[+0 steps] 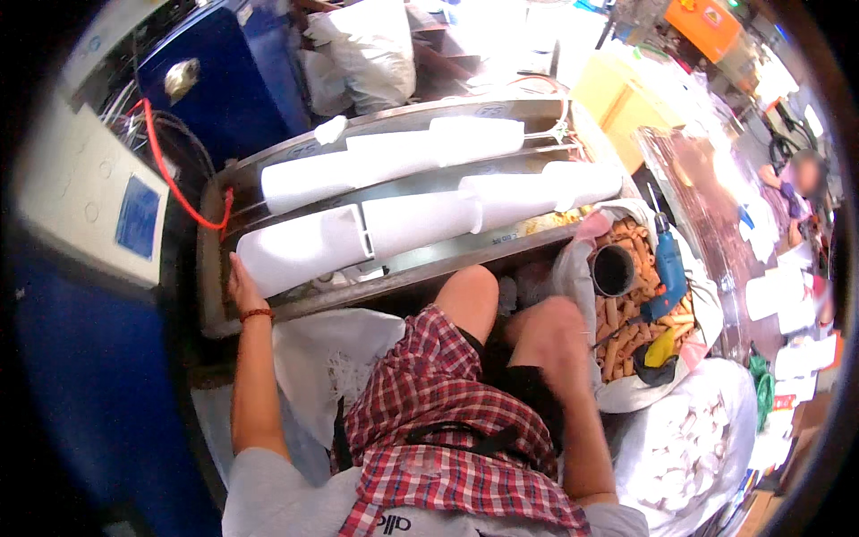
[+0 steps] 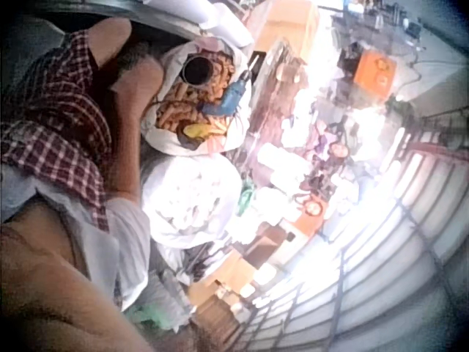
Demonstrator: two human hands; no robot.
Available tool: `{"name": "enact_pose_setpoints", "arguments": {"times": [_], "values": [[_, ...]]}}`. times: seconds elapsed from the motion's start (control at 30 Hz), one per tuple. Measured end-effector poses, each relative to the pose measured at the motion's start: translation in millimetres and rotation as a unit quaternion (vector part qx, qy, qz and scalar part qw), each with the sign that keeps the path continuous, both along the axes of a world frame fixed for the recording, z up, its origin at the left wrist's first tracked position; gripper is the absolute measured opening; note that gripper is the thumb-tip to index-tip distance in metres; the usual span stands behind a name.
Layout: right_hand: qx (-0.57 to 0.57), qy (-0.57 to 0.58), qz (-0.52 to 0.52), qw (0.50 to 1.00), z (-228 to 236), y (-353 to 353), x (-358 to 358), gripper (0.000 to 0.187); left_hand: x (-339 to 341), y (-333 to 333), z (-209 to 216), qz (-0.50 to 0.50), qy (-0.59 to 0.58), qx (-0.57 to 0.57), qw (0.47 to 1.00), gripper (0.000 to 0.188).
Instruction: The person cleans plastic cones with a cloth, attaches a wooden handle to a pre-drilled hole, and uses a handheld power drill to secure the handle with a screw.
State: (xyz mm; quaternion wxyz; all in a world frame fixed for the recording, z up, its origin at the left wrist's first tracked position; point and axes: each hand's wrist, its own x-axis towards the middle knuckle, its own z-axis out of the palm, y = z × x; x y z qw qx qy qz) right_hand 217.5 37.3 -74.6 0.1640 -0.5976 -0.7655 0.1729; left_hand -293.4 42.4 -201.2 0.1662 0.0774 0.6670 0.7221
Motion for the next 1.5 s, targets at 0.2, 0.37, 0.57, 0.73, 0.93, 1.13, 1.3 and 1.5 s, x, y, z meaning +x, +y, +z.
{"name": "enact_pose_setpoints", "arguments": {"times": [0.2, 0.37, 0.57, 0.73, 0.93, 1.13, 1.3, 1.5], "values": [[0.163, 0.122, -0.308, 0.929, -47, -31, 201, 0.042, -53, 55, -110, -0.04, 0.097, -0.015, 0.994, 0.051], [0.124, 0.129, -0.361, 0.915, -55, -48, 250, 0.045, -77, 41, -159, -0.178, 0.097, -0.045, 0.978, 0.049], [0.149, -0.044, -0.312, 0.937, -50, -42, 247, 0.058, -48, 47, -66, -0.033, 0.063, -0.217, 0.974, 0.079], [0.038, -0.284, -0.286, 0.914, -57, -42, 250, 0.04, 86, 53, 98, -0.166, 0.077, 0.097, 0.978, 0.087], [0.062, -0.205, -0.323, 0.922, -59, -53, 269, 0.025, 246, 14, 246, -0.566, -0.186, 0.479, 0.644, 0.086], [0.218, 0.592, -0.436, 0.642, -50, -70, 302, 0.016, 284, -52, 327, -0.662, -0.483, 0.434, 0.374, 0.032], [0.168, 0.76, -0.299, 0.552, 6, -69, 257, 0.033, 304, -26, 347, -0.758, -0.464, 0.431, 0.155, 0.012], [0.113, 0.782, -0.298, 0.536, -22, -30, 183, 0.044, 300, -20, 330, -0.752, -0.456, 0.414, 0.237, 0.023]]}}
